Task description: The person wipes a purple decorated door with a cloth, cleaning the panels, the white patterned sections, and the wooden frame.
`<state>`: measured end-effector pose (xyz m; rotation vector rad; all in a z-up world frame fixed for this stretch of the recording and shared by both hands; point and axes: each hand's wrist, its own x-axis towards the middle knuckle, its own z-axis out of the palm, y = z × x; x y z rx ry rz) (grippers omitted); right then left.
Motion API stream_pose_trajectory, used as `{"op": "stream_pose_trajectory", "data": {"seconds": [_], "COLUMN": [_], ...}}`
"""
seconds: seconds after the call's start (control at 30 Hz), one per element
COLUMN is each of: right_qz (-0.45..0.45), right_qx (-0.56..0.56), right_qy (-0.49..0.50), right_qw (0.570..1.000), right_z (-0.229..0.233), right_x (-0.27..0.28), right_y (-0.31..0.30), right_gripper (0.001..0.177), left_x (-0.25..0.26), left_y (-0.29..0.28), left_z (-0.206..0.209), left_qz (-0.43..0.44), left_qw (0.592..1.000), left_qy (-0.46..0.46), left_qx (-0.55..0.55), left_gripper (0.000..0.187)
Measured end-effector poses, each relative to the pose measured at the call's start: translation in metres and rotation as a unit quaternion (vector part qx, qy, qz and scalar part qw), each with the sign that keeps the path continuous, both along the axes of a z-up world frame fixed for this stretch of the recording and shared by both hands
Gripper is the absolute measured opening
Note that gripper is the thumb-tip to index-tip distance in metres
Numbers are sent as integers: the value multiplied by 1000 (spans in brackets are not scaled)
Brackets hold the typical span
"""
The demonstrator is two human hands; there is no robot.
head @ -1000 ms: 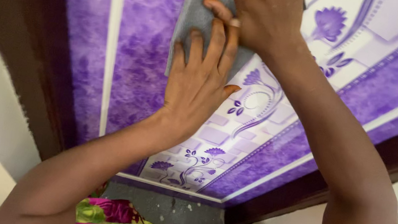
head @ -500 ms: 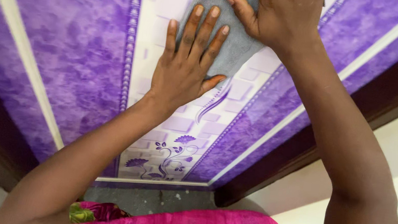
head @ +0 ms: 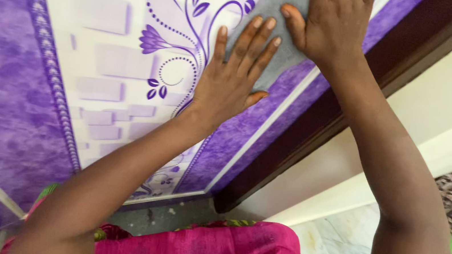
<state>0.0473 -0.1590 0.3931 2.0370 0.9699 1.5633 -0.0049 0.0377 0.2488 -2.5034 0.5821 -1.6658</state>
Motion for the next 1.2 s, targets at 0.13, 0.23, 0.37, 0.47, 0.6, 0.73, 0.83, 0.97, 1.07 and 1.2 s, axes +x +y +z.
{"op": "stream_pose_trajectory", "data": {"seconds": [0.13,0.23,0.37,0.47,0.6,0.73,0.83,0.97,1.07,1.2], "right_qz": [-198,-321,-249,-180,-211,-230,-320,-291,-207,-202], "right_qx": [2,39,46,44,36,-7,82,132,173,224], "right_qy": [-41,40,15,33,76,-133,-94,1,39,32], "right_qw": [979,945,967,982,974,964,939,947,962,953], "right_z": [-8,-25,-54,-70,-71,-46,-20,-43,-83,-132], "right_x": [-7,-20,-35,-47,-75,-89,-100,-81,-78,-71], "right_y": [-36,-56,-76,-86,-102,-105,-110,-109,-111,-107], "right_gripper": [87,90,82,76,28,15,39,55,74,62], "left_x": [4,6,14,22,21,10,9,8,8,15], "left_y": [-35,-61,-90,-100,-104,-112,-123,-139,-152,-159], "left_z": [-6,-19,-43,-53,-43,-26,-17,-17,-28,-47], "left_qz": [3,-6,-25,-65,-128,-181,-258,-312,-291,-224], "left_qw": [1000,999,997,997,989,980,957,929,941,961], "left_qy": [7,16,20,22,74,83,105,172,144,164], "left_qx": [31,50,71,33,22,-21,-75,-100,-91,8], "left_gripper": [105,103,100,96,92,91,92,96,95,96]}}
